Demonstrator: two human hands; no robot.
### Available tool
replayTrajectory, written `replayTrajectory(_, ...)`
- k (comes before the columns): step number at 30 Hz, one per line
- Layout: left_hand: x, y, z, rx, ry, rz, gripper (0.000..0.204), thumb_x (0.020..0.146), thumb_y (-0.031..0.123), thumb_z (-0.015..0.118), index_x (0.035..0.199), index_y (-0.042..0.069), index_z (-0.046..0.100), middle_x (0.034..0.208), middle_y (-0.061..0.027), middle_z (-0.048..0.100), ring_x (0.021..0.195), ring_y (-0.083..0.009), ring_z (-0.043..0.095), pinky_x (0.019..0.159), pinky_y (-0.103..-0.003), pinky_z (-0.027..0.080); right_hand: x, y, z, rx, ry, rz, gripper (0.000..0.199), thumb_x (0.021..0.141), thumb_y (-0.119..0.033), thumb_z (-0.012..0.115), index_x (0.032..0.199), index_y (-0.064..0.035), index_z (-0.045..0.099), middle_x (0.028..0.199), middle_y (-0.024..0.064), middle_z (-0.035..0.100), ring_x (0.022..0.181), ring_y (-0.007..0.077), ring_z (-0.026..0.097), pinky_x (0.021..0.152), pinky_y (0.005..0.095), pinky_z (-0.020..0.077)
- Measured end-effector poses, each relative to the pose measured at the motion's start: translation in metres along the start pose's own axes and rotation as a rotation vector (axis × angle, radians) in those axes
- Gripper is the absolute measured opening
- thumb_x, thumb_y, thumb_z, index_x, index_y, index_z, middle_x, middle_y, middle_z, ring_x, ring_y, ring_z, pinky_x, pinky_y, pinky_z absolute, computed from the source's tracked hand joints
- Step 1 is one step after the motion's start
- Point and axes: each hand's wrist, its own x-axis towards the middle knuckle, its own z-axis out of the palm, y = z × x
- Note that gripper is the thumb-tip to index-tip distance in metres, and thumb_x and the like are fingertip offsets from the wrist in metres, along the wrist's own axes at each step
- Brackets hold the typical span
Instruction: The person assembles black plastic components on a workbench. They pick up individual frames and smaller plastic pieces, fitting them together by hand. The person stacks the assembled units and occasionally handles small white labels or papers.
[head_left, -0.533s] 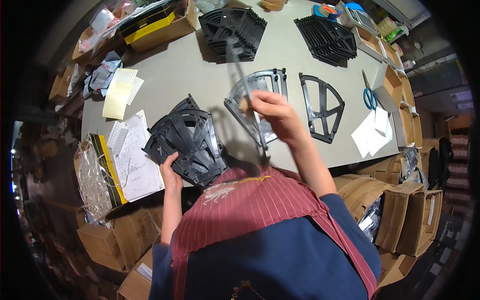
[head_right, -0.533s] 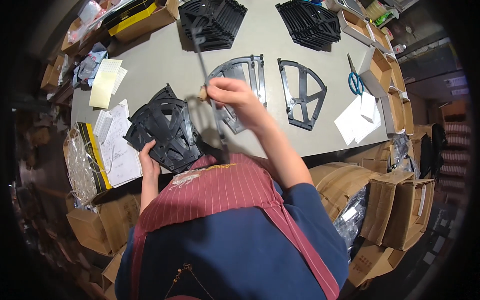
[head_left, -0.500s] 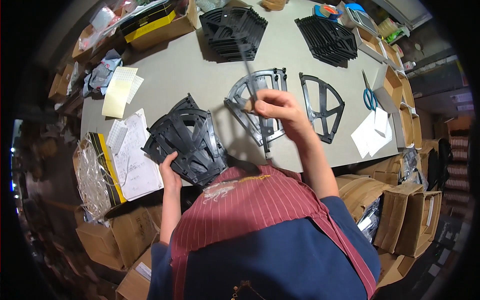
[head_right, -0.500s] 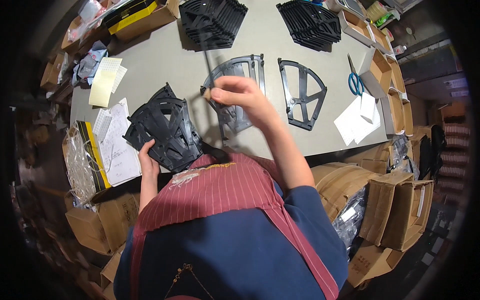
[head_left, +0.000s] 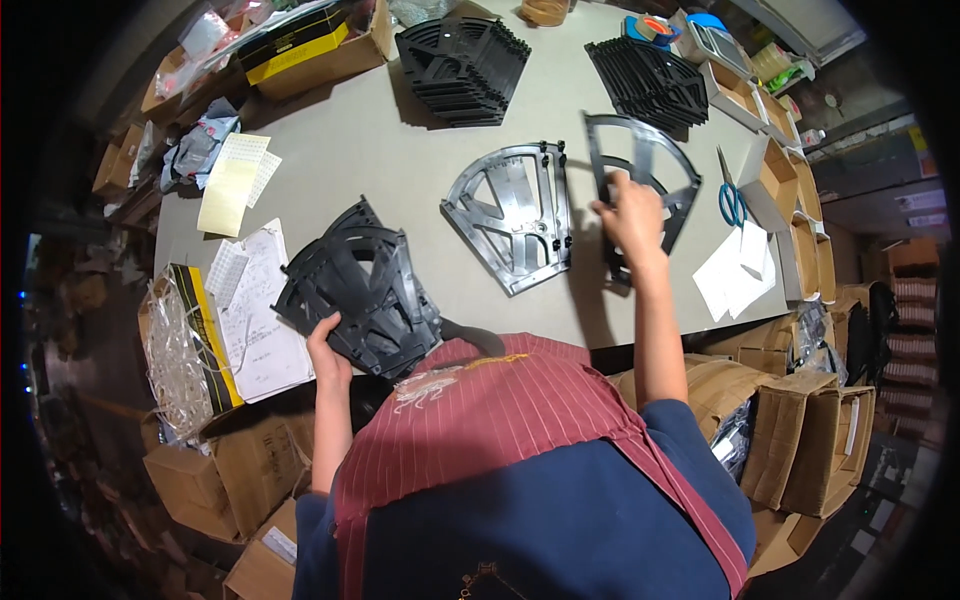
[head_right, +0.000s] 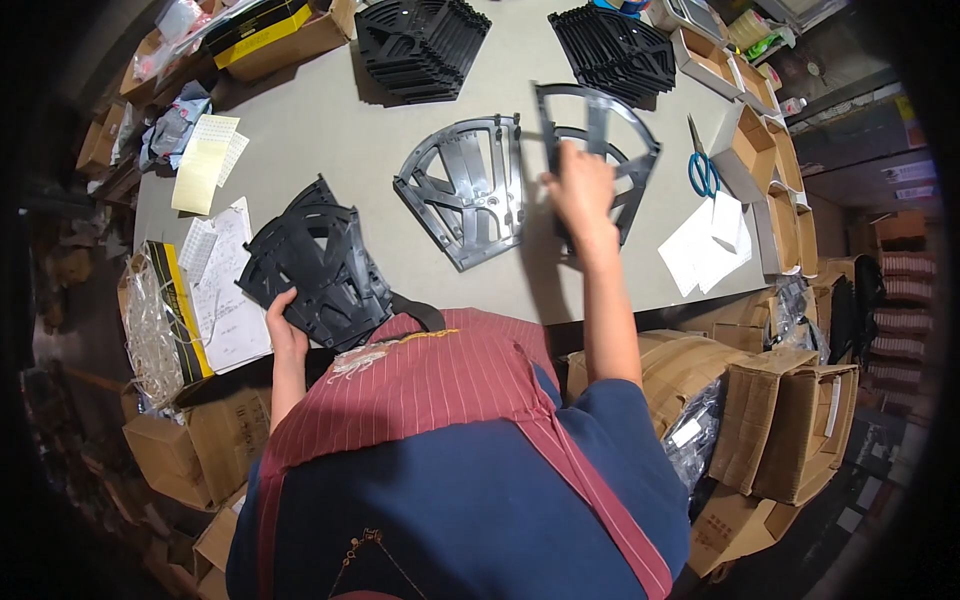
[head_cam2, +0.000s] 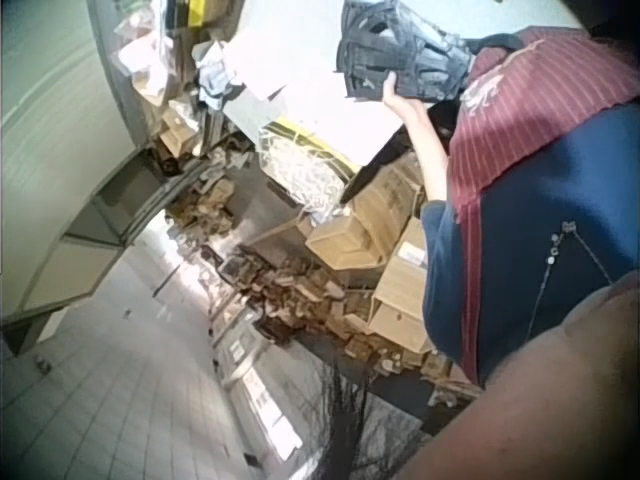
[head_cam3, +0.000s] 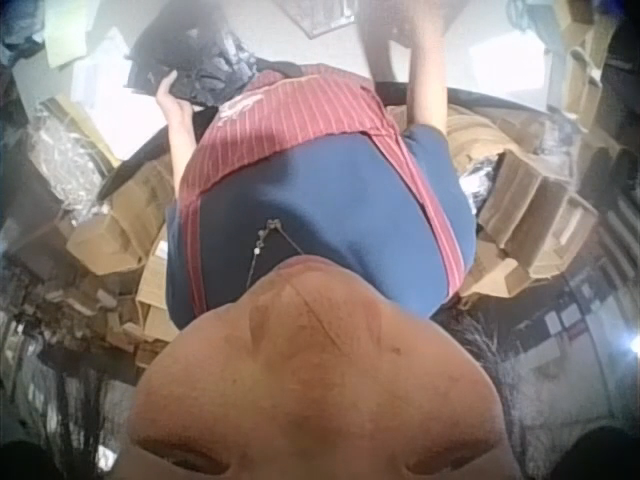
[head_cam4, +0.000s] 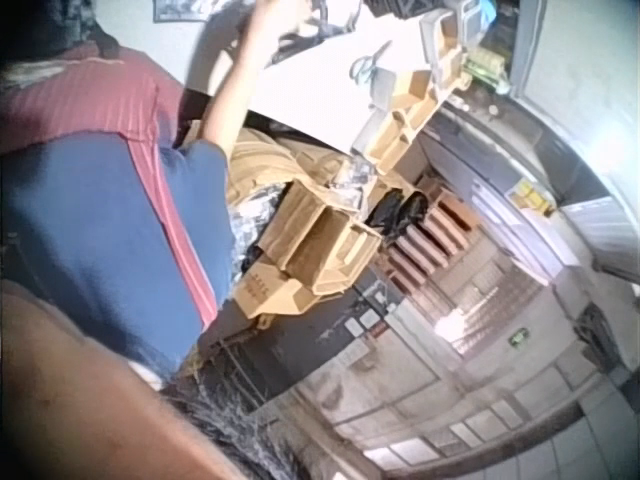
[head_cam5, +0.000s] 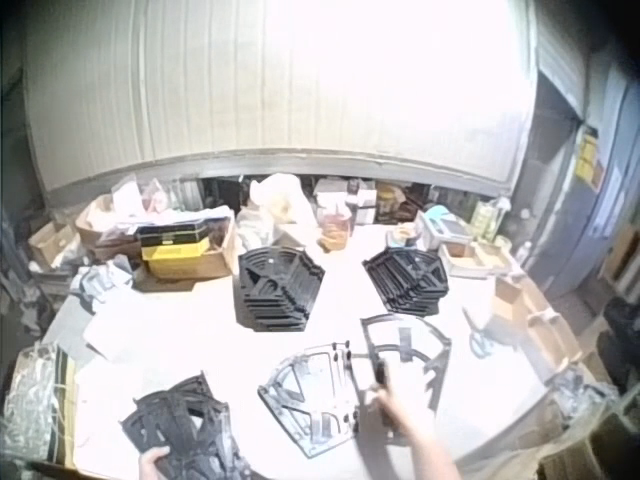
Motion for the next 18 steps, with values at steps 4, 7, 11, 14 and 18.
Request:
replayTrajectory(4,-0.001,0.005,-0.009,-0.132,0.022,-0.066,0.041,0.081,0.006,0.062,0.121,0.000,0.064,0.116,-0.0136,0.070,0.106,-0.0322,0.068,0.097,-0.044,0.055,-0.019,0.068,0.009,-0.114,-0.006,0.073,0.037,0.078,-0.029,0.080,0.109,-0.0105,0.070,0.089,0.0178,0.071,0.087,0.0394,0.067,0.077,0.0499,0.0516)
replayTrajectory(7,0.001,0.013,0.000,-0.178,0.017,-0.085,0.042,0.079,0.003,0.063,0.122,0.000,0.064,0.118,-0.0121,0.069,0.107,-0.0319,0.067,0.099,-0.044,0.054,-0.032,0.080,0.033,-0.038,-0.084,0.057,0.041,0.079,-0.031,0.080,0.113,-0.0091,0.071,0.088,0.0199,0.069,0.084,0.0420,0.065,0.076,0.0500,0.0516)
replayTrajectory(11,0.002,0.024,0.025,-0.198,-0.006,-0.006,0.044,0.080,0.001,0.062,0.124,-0.001,0.064,0.121,-0.0130,0.069,0.109,-0.0320,0.066,0.101,-0.045,0.052,-0.036,0.045,0.046,-0.022,-0.184,0.044,0.044,0.087,-0.035,0.074,0.115,-0.0029,0.066,0.103,0.0221,0.066,0.097,0.0413,0.062,0.085,0.0486,0.0510)
replayTrajectory(14,-0.011,0.044,0.055,-0.226,-0.111,-0.017,0.042,0.084,0.004,0.064,0.126,-0.002,0.063,0.121,-0.0127,0.069,0.109,-0.0305,0.067,0.101,-0.044,0.052,-0.034,0.008,0.038,-0.005,0.045,-0.084,0.050,0.088,-0.032,0.073,0.120,0.0047,0.062,0.123,0.0244,0.059,0.105,0.0420,0.057,0.092,0.0478,0.0484)
replayTrajectory(18,-0.024,0.053,0.088,-0.224,-0.264,0.000,0.035,0.094,0.010,0.066,0.126,-0.002,0.061,0.118,-0.0124,0.070,0.104,-0.0273,0.069,0.095,-0.042,0.055,-0.015,-0.083,0.007,0.712,-0.110,-0.136,0.040,0.093,-0.032,0.071,0.117,-0.0001,0.067,0.110,0.0182,0.067,0.093,0.0317,0.064,0.081,0.0401,0.0528)
